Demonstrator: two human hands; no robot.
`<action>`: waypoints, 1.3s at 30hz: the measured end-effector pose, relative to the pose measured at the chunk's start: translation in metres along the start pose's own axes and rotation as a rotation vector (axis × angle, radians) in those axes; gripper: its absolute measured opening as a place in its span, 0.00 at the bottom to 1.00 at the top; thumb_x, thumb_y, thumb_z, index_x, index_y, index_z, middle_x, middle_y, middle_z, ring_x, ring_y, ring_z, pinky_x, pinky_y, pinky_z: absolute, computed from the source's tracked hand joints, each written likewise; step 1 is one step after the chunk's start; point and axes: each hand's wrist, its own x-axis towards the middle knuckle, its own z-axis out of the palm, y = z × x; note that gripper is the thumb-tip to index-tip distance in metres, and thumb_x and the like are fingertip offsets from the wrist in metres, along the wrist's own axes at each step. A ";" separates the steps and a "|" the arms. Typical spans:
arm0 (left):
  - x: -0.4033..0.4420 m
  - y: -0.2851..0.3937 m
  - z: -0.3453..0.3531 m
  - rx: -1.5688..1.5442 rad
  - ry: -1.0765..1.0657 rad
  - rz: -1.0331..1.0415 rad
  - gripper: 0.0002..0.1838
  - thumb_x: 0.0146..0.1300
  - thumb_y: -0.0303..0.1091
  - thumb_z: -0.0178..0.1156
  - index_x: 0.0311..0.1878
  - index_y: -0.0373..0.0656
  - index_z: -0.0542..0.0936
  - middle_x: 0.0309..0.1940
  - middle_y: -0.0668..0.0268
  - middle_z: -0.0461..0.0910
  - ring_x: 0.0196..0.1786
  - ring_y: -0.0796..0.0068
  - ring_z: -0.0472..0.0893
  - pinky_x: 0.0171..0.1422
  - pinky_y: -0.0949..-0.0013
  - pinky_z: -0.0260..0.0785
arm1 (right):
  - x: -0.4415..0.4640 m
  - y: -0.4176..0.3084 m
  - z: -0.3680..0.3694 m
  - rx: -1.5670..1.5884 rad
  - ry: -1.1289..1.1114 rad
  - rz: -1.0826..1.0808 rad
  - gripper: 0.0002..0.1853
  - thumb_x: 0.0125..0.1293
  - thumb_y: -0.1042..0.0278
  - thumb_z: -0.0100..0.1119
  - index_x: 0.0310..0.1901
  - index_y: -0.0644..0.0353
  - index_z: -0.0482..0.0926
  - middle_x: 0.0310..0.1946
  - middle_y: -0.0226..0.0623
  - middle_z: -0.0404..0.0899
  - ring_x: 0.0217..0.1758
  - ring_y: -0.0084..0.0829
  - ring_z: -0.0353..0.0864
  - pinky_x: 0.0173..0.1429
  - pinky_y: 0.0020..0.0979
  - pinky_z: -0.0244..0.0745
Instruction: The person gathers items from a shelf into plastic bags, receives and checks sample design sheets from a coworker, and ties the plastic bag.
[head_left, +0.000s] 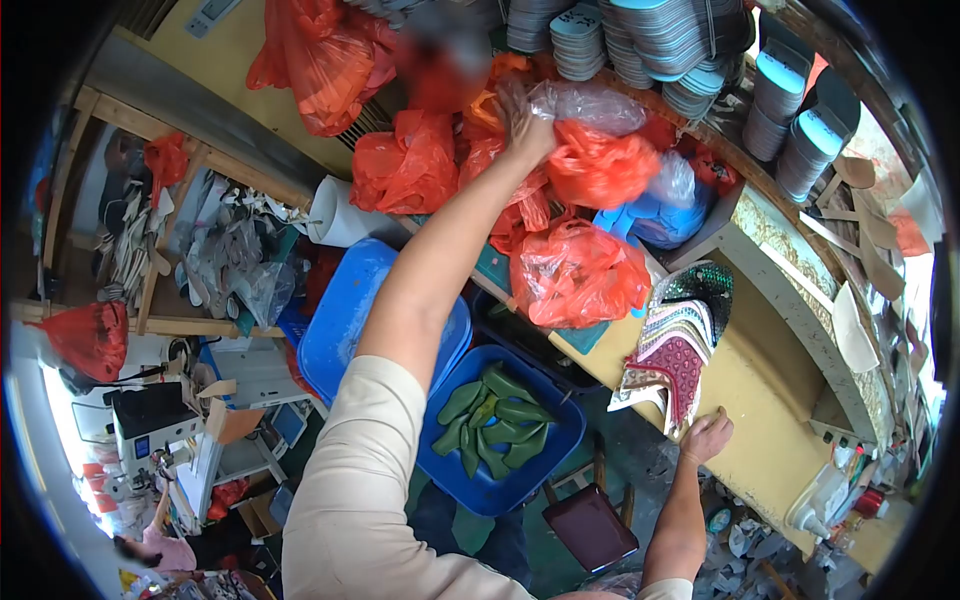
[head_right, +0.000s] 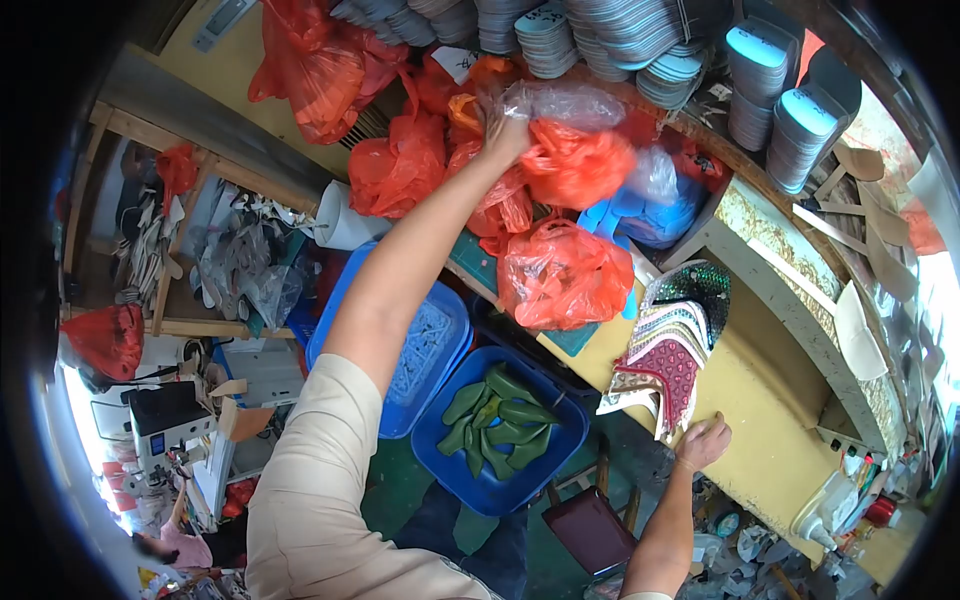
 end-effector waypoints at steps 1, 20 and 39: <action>0.013 -0.003 0.008 -0.078 -0.190 -0.111 0.17 0.50 0.35 0.65 0.44 0.41 0.79 0.42 0.53 0.79 0.49 0.48 0.76 0.53 0.48 0.64 | 0.000 -0.001 -0.002 0.001 -0.002 -0.001 0.17 0.58 0.70 0.49 0.50 0.62 0.74 0.39 0.47 0.72 0.45 0.48 0.72 0.50 0.43 0.67; -0.002 0.047 0.036 -0.646 -0.028 -0.058 0.12 0.59 0.27 0.49 0.35 0.38 0.83 0.36 0.47 0.81 0.40 0.49 0.80 0.45 0.53 0.70 | 0.000 0.003 0.003 0.026 -0.044 0.024 0.20 0.56 0.68 0.51 0.52 0.62 0.74 0.42 0.48 0.72 0.47 0.48 0.71 0.53 0.44 0.66; -0.108 0.078 -0.031 -0.861 -0.119 -0.128 0.08 0.59 0.29 0.53 0.40 0.42 0.79 0.36 0.55 0.77 0.42 0.53 0.76 0.45 0.57 0.69 | -0.006 0.007 0.006 -0.031 -0.012 0.014 0.18 0.57 0.68 0.51 0.50 0.60 0.75 0.40 0.46 0.72 0.45 0.46 0.72 0.50 0.44 0.68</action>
